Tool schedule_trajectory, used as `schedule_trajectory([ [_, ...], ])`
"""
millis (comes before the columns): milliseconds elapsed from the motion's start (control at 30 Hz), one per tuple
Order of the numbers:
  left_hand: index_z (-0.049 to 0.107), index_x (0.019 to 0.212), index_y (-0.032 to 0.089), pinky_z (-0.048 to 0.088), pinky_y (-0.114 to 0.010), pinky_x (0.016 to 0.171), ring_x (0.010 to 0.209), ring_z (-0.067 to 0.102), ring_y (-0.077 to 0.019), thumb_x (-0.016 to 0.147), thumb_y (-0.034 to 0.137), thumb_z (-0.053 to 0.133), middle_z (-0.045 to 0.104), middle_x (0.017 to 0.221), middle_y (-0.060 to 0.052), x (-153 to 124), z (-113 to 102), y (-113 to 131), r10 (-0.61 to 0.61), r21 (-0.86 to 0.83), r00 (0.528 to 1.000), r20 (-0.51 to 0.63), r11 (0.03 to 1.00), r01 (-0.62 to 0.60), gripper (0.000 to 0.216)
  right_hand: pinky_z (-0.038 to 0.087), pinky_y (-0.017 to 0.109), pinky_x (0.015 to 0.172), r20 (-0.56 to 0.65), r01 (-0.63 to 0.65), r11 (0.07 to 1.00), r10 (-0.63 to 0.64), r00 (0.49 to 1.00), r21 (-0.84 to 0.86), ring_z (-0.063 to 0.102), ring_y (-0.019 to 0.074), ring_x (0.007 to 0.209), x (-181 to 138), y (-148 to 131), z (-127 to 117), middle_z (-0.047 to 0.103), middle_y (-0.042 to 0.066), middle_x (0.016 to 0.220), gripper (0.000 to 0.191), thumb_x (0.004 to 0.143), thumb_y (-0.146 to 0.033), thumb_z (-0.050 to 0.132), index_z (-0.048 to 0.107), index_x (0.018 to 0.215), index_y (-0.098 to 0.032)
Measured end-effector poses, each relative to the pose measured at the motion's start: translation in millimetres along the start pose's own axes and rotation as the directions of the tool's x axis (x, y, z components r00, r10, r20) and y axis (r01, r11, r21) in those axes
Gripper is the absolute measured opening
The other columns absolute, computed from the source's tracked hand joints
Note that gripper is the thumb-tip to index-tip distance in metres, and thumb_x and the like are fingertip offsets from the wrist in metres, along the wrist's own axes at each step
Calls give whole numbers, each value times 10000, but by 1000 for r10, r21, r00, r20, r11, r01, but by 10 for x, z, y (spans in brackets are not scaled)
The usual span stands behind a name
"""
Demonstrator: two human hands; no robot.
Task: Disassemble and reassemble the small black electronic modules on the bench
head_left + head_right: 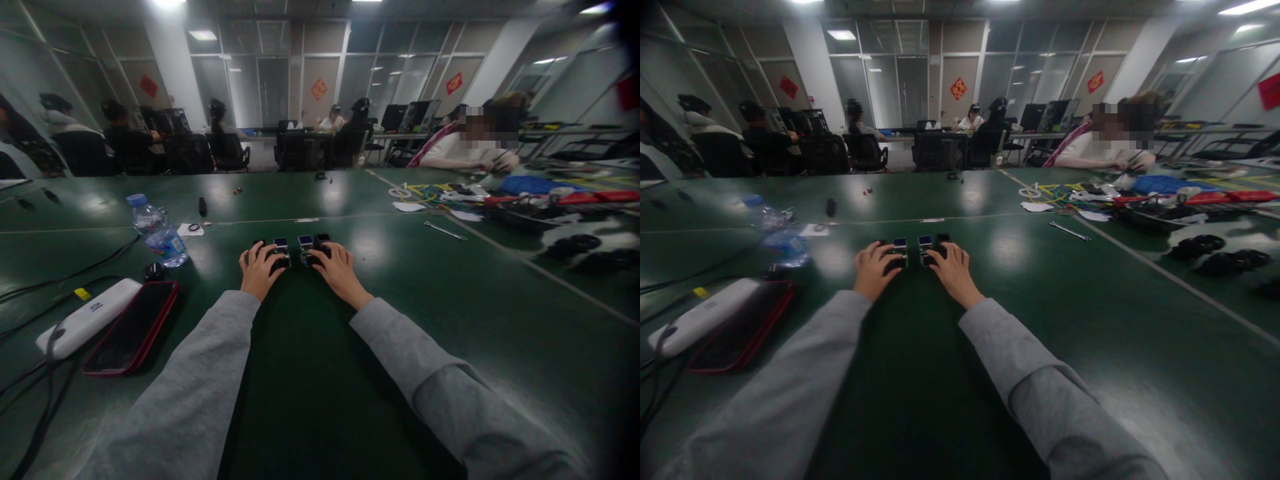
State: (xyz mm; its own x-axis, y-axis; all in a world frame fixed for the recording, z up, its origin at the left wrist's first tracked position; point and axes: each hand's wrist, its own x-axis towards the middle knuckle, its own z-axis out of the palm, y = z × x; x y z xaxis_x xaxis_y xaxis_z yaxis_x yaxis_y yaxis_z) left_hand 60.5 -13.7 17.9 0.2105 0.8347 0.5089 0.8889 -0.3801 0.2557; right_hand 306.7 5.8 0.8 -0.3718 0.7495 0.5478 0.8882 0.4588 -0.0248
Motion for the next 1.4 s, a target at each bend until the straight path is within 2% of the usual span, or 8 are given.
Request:
schedule_trajectory([
  [133,636,1164,336,166,-587,1132,1408,273,-322,871,375,620,515,1422,-32,9,17,15,-14,-30,1000,-18,999,13,296,334,500,1006,-6,-7,1000,7,1000,15,320,313,1294,1,-45,-62,356,117,1390,363,1007,-370,397,465,1359,-316],
  [233,625,1191,337,175,-553,1147,1406,288,-293,919,396,527,524,1416,-21,30,-3,-19,-71,-75,994,-87,995,64,295,338,493,1017,-127,-122,988,134,983,98,327,300,1296,6,-27,-109,334,107,1418,423,1023,-390,304,375,1435,-321],
  [333,611,1221,327,205,-523,1146,1390,331,-259,969,315,388,535,1404,-19,49,-48,-178,-186,-93,968,-170,981,172,337,355,508,1001,-277,-299,923,362,890,244,364,296,1267,20,91,-83,379,121,1374,454,1026,-400,240,361,1450,-292],
  [433,590,1251,317,265,-520,1126,1356,393,-246,952,214,342,513,1428,-27,40,-73,-435,-305,-69,941,-150,952,297,401,385,511,978,-271,-363,858,470,840,363,428,289,1205,33,237,12,470,138,1294,481,1020,-426,230,416,1423,-242],
  [567,546,1304,284,277,-573,1119,1403,349,-267,916,179,391,424,1511,-61,-2,-37,-699,-399,66,916,29,916,397,431,423,481,969,-170,-300,853,401,900,426,477,266,1179,31,304,127,531,129,1269,485,1020,-437,241,489,1387,-241],
  [700,517,1331,257,257,-625,1116,1400,368,-276,906,177,403,438,1500,-106,-28,16,-736,-429,156,881,199,901,404,447,419,499,991,-108,-235,906,289,951,352,450,287,1242,18,256,163,481,134,1343,467,1007,-470,316,558,1339,-249],
  [1300,500,1352,217,262,-615,1124,1402,368,-289,921,183,368,427,1502,-140,-49,33,-702,-385,170,905,181,918,357,452,481,453,956,-103,-122,922,171,980,368,500,286,1166,8,195,119,464,149,1256,418,903,-368,534,562,1279,-188],
  [1400,495,1358,220,263,-616,1124,1408,360,-288,924,180,365,427,1503,-134,-51,42,-713,-383,177,906,179,919,353,455,477,443,960,-118,-156,890,226,967,429,523,271,1134,10,227,137,481,144,1242,404,886,-337,532,562,1262,-189],
])
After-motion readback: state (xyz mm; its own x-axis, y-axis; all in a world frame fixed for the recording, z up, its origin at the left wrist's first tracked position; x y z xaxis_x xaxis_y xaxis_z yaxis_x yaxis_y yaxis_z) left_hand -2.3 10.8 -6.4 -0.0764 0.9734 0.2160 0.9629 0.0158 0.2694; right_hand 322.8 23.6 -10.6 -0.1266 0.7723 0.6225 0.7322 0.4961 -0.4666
